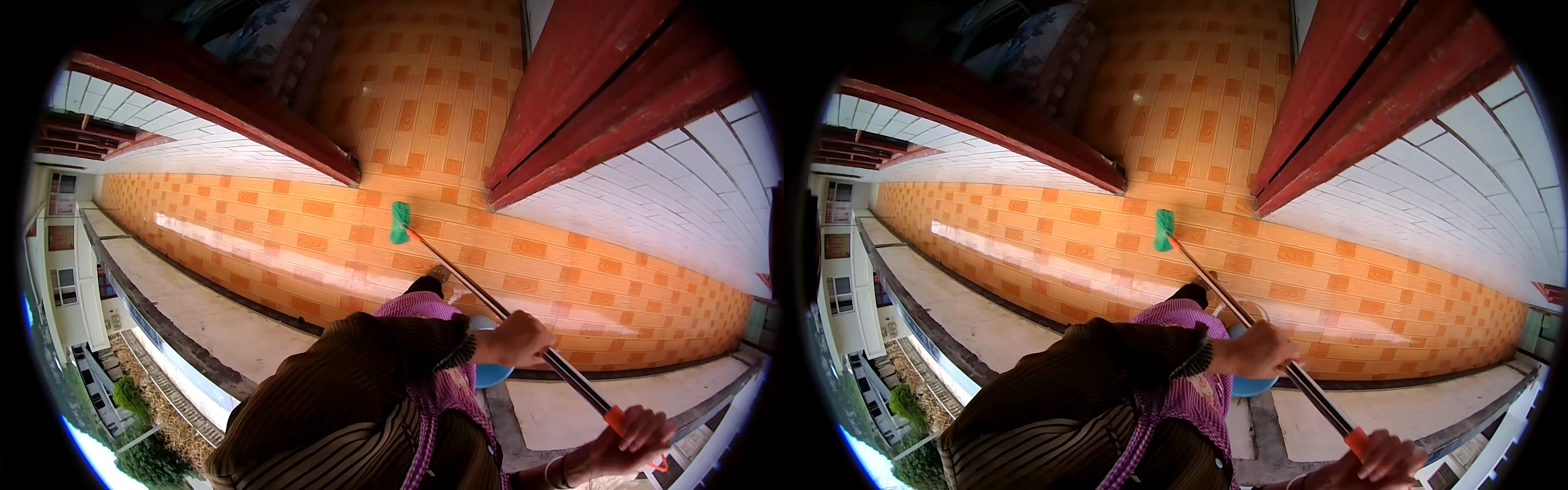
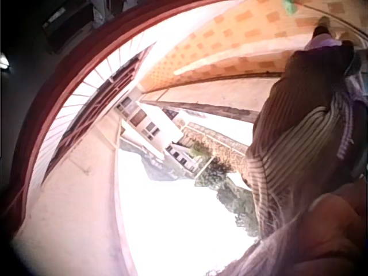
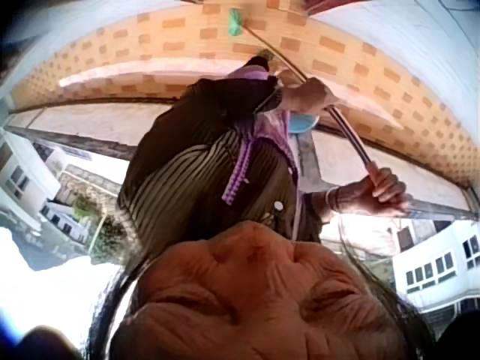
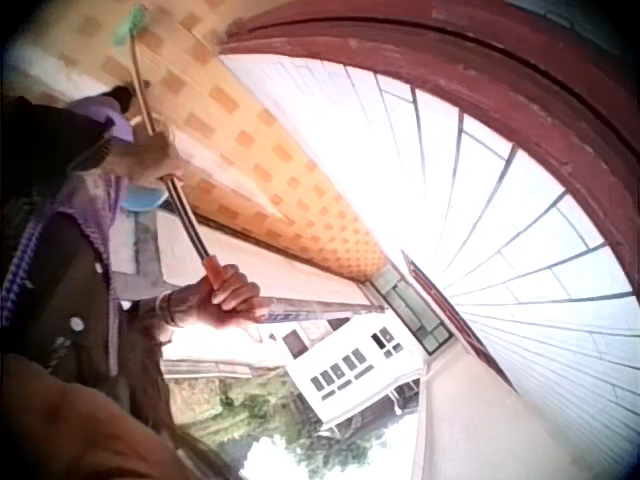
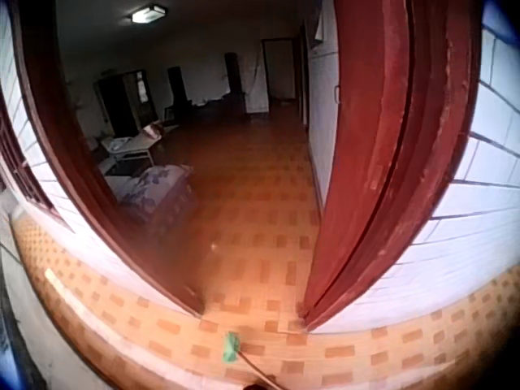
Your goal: The person uses a long-handled mop with a cloth attachment to wipe the exterior tiled wall and window frames, then mops the balcony floor. They periodically dip the mop head into a bucket of water to rinse it.
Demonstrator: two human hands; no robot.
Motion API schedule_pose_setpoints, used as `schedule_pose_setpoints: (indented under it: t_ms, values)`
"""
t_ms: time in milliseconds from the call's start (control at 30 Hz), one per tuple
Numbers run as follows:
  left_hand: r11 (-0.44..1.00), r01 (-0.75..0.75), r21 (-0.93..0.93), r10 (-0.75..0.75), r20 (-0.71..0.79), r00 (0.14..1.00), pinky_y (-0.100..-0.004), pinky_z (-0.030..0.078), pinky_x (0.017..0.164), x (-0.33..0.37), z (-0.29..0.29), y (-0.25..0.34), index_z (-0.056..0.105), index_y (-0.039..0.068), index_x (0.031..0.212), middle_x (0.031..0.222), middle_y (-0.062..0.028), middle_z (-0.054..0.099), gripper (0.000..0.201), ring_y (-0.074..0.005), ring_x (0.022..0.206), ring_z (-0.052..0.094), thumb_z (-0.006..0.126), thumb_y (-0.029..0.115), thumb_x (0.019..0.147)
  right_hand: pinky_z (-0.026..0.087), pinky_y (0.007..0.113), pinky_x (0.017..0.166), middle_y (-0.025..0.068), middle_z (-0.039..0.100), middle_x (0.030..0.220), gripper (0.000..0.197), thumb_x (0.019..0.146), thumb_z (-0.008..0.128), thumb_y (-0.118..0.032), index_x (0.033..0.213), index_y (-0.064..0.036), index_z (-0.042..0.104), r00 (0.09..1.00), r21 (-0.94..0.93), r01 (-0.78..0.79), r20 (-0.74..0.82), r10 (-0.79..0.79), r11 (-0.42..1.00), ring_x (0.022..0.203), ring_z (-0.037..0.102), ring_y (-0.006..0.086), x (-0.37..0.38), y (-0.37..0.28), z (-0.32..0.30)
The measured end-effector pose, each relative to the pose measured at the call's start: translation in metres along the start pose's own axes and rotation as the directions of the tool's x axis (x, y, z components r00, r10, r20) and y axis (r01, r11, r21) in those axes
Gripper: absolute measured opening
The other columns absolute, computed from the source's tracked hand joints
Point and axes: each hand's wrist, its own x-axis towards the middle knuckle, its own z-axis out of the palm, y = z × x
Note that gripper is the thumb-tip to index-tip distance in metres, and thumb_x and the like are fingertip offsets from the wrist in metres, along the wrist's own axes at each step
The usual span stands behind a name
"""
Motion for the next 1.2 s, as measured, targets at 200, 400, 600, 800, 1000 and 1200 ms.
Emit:
schedule_pose_setpoints:
  t_ms: [200, 400, 600, 800, 1000, 1200]
  values:
    - [0.923, 0.233, 0.306, -0.278, 0.113, 0.954, -0.0424, 0.045, 0.057, -0.087, -0.091, -0.151, 0.051, 0.012, 0.063, 0.056, -0.0092, 0.049, 0.020, -0.0299, 0.059, 0.060, 0.068, 0.021, 0.070, 0.030, 0.030, 0.060, -0.0009, 0.033, 0.063, 0.032, 0.100, 0.050, -0.028, 0.077, -0.0120, 0.035, 0.935, -0.123, -0.340, 0.065, 0.350, 0.932, 0.058, 0.034, 0.0120, -0.041, 0.168, 0.027]
    - [0.995, 0.021, 0.099, -0.014, -0.070, 0.997, -0.0381, 0.047, 0.053, -0.022, 0.003, -0.123, 0.061, 0.012, 0.074, 0.059, -0.0057, 0.058, 0.013, -0.0248, 0.057, 0.062, 0.069, 0.012, 0.064, 0.026, 0.025, 0.052, -0.0036, 0.029, 0.056, 0.037, 0.099, 0.050, -0.028, 0.072, -0.0139, 0.031, 0.968, -0.217, -0.248, -0.034, 0.247, 0.944, 0.048, 0.028, 0.0075, 0.002, 0.098, -0.018]
    - [0.978, -0.172, -0.120, 0.164, -0.068, 0.984, -0.0396, 0.044, 0.050, 0.070, 0.046, -0.022, 0.054, 0.014, 0.068, 0.057, -0.0045, 0.055, 0.009, -0.0279, 0.055, 0.059, 0.062, 0.012, 0.069, 0.033, 0.029, 0.047, -0.0031, 0.033, 0.055, 0.039, 0.095, 0.056, -0.039, 0.072, -0.0115, 0.040, 0.995, -0.436, 0.048, -0.053, -0.079, 0.899, 0.044, 0.030, 0.0097, 0.029, -0.007, 0.019]
    - [0.993, -0.097, -0.067, 0.100, 0.055, 0.993, -0.0410, 0.046, 0.054, 0.060, 0.018, -0.021, 0.056, 0.012, 0.070, 0.061, -0.0062, 0.059, 0.009, -0.0295, 0.060, 0.061, 0.065, 0.015, 0.069, 0.038, 0.032, 0.060, -0.0025, 0.035, 0.053, 0.042, 0.097, 0.050, -0.042, 0.067, -0.0145, 0.037, 0.992, -0.212, 0.023, -0.116, -0.049, 0.977, 0.049, 0.034, 0.0124, 0.023, -0.006, 0.000]
    - [0.963, 0.008, 0.269, -0.066, 0.205, 0.977, -0.0427, 0.045, 0.052, 0.003, -0.045, -0.153, 0.055, 0.010, 0.057, 0.056, -0.0107, 0.057, 0.025, -0.0336, 0.056, 0.060, 0.071, 0.027, 0.068, 0.037, 0.026, 0.069, -0.0025, 0.025, 0.064, 0.038, 0.102, 0.045, -0.031, 0.074, -0.0140, 0.026, 0.935, -0.271, -0.356, -0.101, 0.341, 0.894, 0.060, 0.030, 0.0099, -0.016, 0.123, -0.035]
    - [0.993, -0.053, 0.110, 0.037, 0.139, 0.990, -0.0432, 0.045, 0.051, 0.022, 0.031, -0.139, 0.052, 0.012, 0.056, 0.054, -0.0084, 0.056, 0.022, -0.0312, 0.056, 0.060, 0.070, 0.024, 0.062, 0.037, 0.027, 0.066, -0.0035, 0.026, 0.064, 0.031, 0.103, 0.044, -0.028, 0.077, -0.0125, 0.034, 0.939, -0.284, -0.311, -0.241, 0.247, 0.907, 0.060, 0.032, 0.0093, -0.016, 0.079, -0.080]
